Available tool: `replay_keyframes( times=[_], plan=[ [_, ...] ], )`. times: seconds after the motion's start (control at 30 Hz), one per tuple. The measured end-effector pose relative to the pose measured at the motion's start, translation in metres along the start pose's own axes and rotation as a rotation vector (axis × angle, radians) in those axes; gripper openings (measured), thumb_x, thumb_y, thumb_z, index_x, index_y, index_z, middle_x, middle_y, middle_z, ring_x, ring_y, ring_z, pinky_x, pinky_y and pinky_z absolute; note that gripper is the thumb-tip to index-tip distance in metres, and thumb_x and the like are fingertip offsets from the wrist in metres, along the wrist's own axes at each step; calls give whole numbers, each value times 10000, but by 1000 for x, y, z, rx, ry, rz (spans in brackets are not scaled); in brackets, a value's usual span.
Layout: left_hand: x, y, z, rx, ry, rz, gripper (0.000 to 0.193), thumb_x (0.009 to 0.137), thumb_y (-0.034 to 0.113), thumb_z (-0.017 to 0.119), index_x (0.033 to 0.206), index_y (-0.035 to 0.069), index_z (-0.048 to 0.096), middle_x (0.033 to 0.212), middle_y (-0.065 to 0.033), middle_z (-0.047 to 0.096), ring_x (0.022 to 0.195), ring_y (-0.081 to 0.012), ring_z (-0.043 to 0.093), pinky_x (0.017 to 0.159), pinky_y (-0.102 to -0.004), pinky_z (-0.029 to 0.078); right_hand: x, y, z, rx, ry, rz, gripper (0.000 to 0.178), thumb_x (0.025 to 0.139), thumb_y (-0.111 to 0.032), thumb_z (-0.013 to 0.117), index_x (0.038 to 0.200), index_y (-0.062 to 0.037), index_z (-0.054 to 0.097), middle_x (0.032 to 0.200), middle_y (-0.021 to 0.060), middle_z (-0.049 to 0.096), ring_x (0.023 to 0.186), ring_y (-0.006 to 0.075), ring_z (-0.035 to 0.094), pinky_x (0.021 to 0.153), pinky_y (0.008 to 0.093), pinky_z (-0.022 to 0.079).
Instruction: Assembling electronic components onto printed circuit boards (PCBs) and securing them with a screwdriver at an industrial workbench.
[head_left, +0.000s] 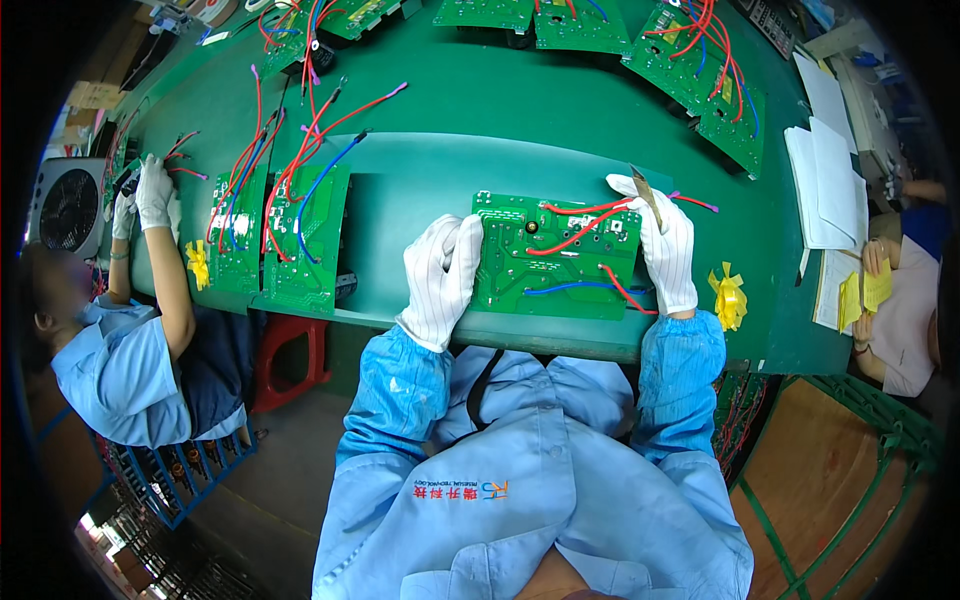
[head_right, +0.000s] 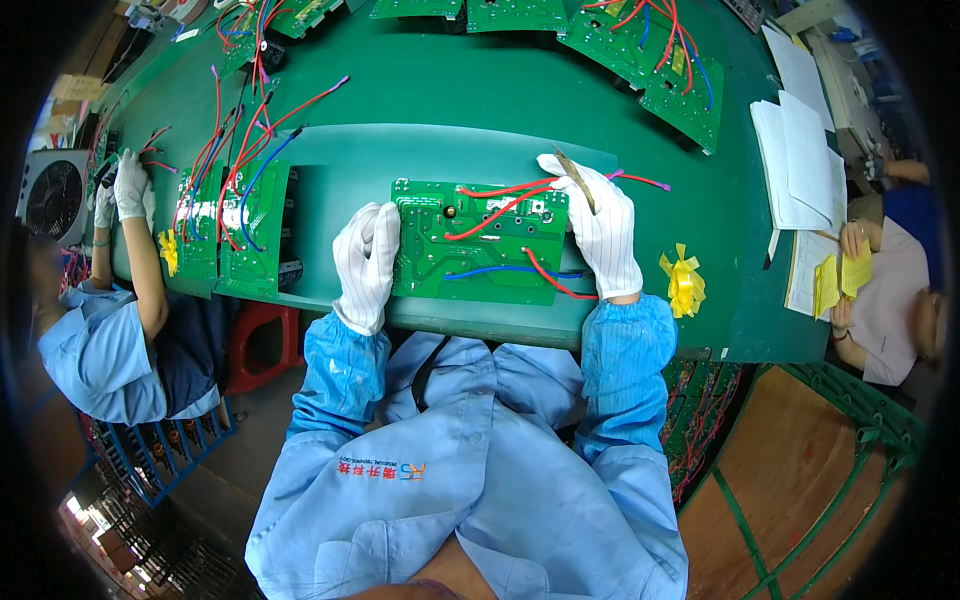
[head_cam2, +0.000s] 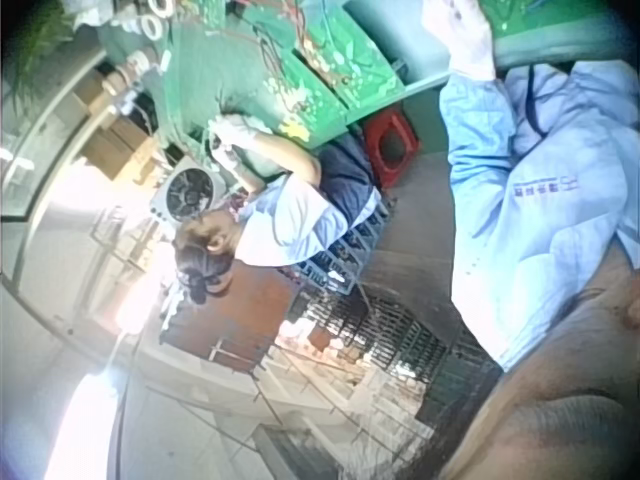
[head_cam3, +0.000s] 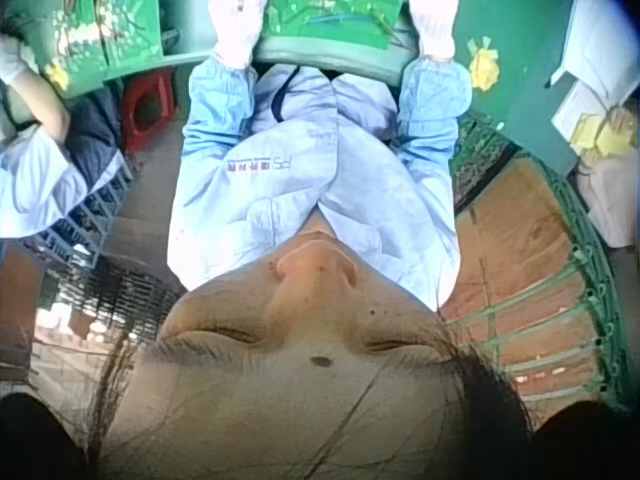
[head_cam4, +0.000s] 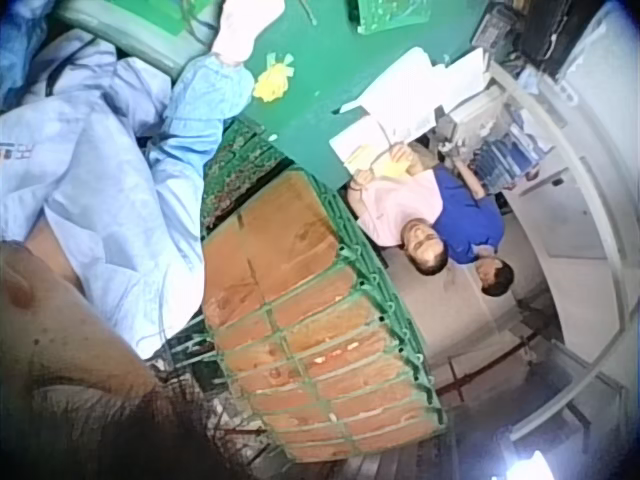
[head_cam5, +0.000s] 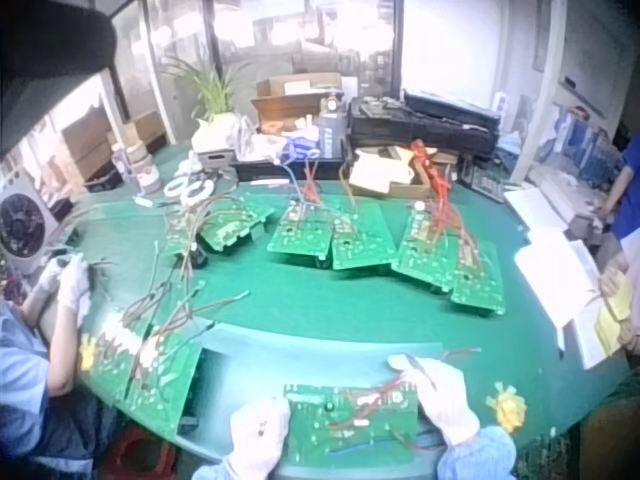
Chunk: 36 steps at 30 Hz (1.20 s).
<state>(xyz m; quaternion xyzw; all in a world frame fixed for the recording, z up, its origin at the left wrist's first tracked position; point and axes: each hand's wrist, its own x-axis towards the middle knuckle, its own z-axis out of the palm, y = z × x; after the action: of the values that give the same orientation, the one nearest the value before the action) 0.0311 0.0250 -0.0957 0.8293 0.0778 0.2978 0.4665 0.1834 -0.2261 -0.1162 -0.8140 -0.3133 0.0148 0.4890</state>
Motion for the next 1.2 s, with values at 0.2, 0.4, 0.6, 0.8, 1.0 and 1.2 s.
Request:
replay_keyframes(
  times=[0.2, 0.4, 0.6, 0.8, 1.0, 1.2],
  plan=[
    [0, -2, 0, -1, 12, 40, 223, 990, 64, 640, 785, -9, 597, 680, -121, 546, 588, -300, 518, 580, -381, 436, -1, 2, -1, -36, -13, 34, 378, 1066, -259, 483, 1156, 41, 694, 1226, 135, 741, 1096, 240, 709, 987, 338, 513],
    [-4, -13, 1, 88, 69, 247, 150, 1005, 60, 591, 886, -30, 606, 773, -159, 604, 680, -350, 583, 619, -405, 465, 3, -8, 3, 23, 28, 11, 205, 991, -106, 519, 1007, 18, 682, 1189, 146, 749, 1038, 319, 714, 931, 369, 536],
    [-10, -11, -8, -50, -81, -41, 341, 1082, 196, 435, 920, -48, 609, 841, -178, 636, 724, -388, 607, 671, -429, 487, 3, -7, 2, 19, 25, -16, 215, 998, -110, 508, 1006, 18, 680, 1191, 152, 748, 1057, 321, 713, 944, 375, 533],
    [-11, -11, -8, -83, -81, -60, 387, 1089, 233, 410, 887, -40, 595, 833, -175, 627, 710, -377, 604, 661, -425, 481, 3, -10, 2, 36, 23, 18, 230, 1001, -110, 505, 1006, 25, 691, 1191, 149, 749, 1062, 313, 712, 949, 373, 530],
    [-8, -8, -9, -67, -102, -70, 390, 1087, 244, 405, 886, -30, 596, 804, -172, 597, 695, -368, 587, 652, -427, 472, 2, -6, 1, 13, 13, 0, 243, 1007, -120, 500, 1025, 28, 692, 1198, 144, 747, 1097, 322, 702, 978, 381, 518],
    [-3, -9, -7, 7, -78, 46, 142, 981, 83, 630, 883, -21, 636, 742, -134, 590, 648, -320, 585, 597, -392, 464, 8, -31, -2, 222, 134, 288, 329, 1073, -234, 480, 1141, -2, 704, 1172, 96, 754, 693, 137, 616, 626, 249, 462]
  ],
)
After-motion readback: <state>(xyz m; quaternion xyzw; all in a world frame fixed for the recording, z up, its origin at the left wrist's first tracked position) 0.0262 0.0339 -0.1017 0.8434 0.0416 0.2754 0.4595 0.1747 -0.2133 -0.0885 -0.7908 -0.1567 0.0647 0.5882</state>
